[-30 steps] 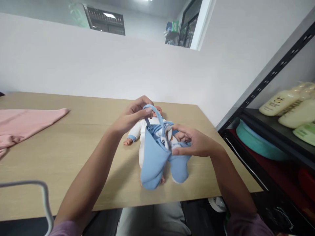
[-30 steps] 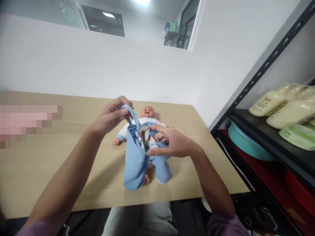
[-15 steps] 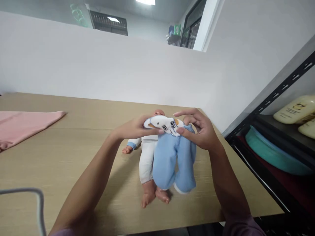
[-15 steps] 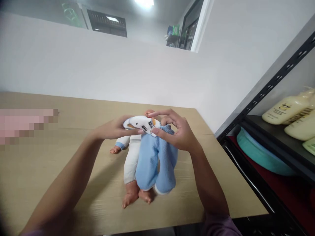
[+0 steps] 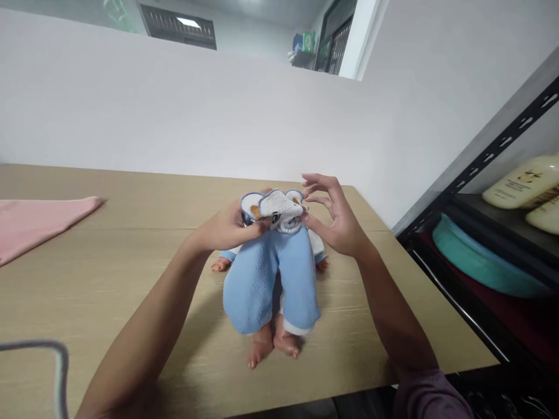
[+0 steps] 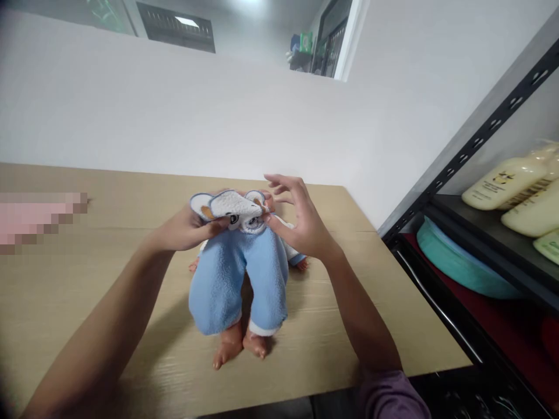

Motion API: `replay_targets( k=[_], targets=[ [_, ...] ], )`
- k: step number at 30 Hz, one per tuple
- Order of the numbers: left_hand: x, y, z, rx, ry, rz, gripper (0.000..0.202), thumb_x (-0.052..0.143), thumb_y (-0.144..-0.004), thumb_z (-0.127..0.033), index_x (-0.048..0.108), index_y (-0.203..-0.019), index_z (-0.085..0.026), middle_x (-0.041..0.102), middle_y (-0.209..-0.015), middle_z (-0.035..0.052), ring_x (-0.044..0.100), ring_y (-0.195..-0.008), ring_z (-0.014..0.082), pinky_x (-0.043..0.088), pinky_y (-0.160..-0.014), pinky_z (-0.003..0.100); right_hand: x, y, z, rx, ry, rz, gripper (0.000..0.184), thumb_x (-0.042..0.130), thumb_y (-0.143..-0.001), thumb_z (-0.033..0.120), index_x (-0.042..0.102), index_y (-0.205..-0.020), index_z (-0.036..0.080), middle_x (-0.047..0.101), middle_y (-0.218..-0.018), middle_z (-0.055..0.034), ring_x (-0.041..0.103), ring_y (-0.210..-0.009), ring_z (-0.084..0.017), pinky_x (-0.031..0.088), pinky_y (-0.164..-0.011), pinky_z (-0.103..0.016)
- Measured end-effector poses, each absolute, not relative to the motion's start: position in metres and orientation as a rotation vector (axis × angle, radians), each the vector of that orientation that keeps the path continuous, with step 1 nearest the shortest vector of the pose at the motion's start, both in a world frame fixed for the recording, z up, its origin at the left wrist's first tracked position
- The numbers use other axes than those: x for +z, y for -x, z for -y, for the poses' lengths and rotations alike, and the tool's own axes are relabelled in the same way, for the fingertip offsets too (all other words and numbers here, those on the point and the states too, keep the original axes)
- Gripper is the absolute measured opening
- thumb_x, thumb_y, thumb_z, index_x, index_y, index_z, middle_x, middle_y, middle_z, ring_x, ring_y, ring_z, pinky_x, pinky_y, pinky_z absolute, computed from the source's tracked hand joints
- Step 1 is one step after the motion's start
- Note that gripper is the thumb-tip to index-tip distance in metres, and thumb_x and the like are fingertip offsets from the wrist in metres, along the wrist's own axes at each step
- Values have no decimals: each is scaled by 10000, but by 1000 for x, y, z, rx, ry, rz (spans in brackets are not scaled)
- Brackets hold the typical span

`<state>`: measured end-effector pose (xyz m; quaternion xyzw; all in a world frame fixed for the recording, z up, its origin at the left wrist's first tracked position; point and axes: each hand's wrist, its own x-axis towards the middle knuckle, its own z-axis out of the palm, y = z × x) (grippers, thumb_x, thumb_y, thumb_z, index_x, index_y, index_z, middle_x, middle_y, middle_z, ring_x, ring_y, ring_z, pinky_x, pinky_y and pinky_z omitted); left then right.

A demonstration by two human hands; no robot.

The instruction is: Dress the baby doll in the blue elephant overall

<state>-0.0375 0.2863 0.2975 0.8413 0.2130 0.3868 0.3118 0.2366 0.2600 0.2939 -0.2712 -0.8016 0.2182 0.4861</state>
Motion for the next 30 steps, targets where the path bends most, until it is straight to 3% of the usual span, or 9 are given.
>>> replay_targets(
  k=[3,7,11,15,17,20,23,27,30],
  targets=[
    [303,36,-280,987,-2240,-506,487,749,-934,-449,716,-1342,-186,781,-1079,101,737,-985,286,631,-904,382,288,-238,-266,871,585,1985,645,709,-1063,433,455,-1651,348,592,-1579,-91,603,-1434,-271,521,-1245,-498],
    [306,37,-276,966,-2239,-445,580,771,-888,-393,679,-1417,-175,795,-1146,121,742,-1115,325,622,-943,386,276,-245,-280,1111,564,1972,615,782,-1012,492,595,-1562,291,706,-1471,-93,704,-1308,-275,580,-1162,-484],
    [299,43,-280,1002,-2179,-448,564,828,-865,-493,717,-1339,-210,798,-1088,121,744,-1136,361,634,-894,402,271,-247,-287,1199,544,1969,489,762,-1024,509,715,-1459,289,701,-1534,-84,663,-1418,-304,513,-1238,-533],
    [295,49,-281,980,-2189,-502,474,848,-872,-571,759,-1193,-234,773,-960,98,740,-1071,365,642,-870,432,272,-244,-287,1275,494,2016,458,792,-997,513,739,-1395,294,685,-1565,-73,614,-1489,-317,483,-1264,-530],
    [298,48,-280,979,-2204,-529,468,847,-880,-581,756,-1164,-220,744,-922,86,726,-1071,359,637,-909,443,272,-242,-287,1214,508,1996,381,812,-978,513,739,-1266,273,685,-1542,-74,599,-1490,-308,488,-1254,-508],
    [306,46,-279,1026,-2223,-523,534,831,-901,-593,727,-1247,-200,738,-1105,113,692,-1169,350,611,-1011,444,272,-241,-288,1043,537,1843,337,792,-981,552,635,-1032,259,741,-1251,-57,693,-1250,-255,575,-1104,-441],
    [308,49,-282,1079,-2244,-528,582,788,-933,-636,705,-1290,-185,682,-1330,152,645,-1269,346,573,-1085,430,274,-243,-287,869,574,1698,393,758,-992,600,533,-981,277,647,-925,12,681,-889,-188,612,-876,-372],
    [298,58,-293,1091,-2264,-761,498,651,-1027,-676,673,-997,-180,664,-984,56,641,-969,244,580,-880,332,284,-249,-281,706,600,1600,392,734,-1012,619,491,-1022,312,502,-803,59,545,-643,-151,573,-670,-334],
    [293,60,-296,1105,-2249,-831,521,623,-1042,-699,636,-966,-183,627,-901,30,592,-858,205,538,-779,286,289,-257,-277,722,615,1612,350,727,-1033,599,521,-1105,325,483,-809,65,447,-576,-128,480,-553,-280]
  ],
)
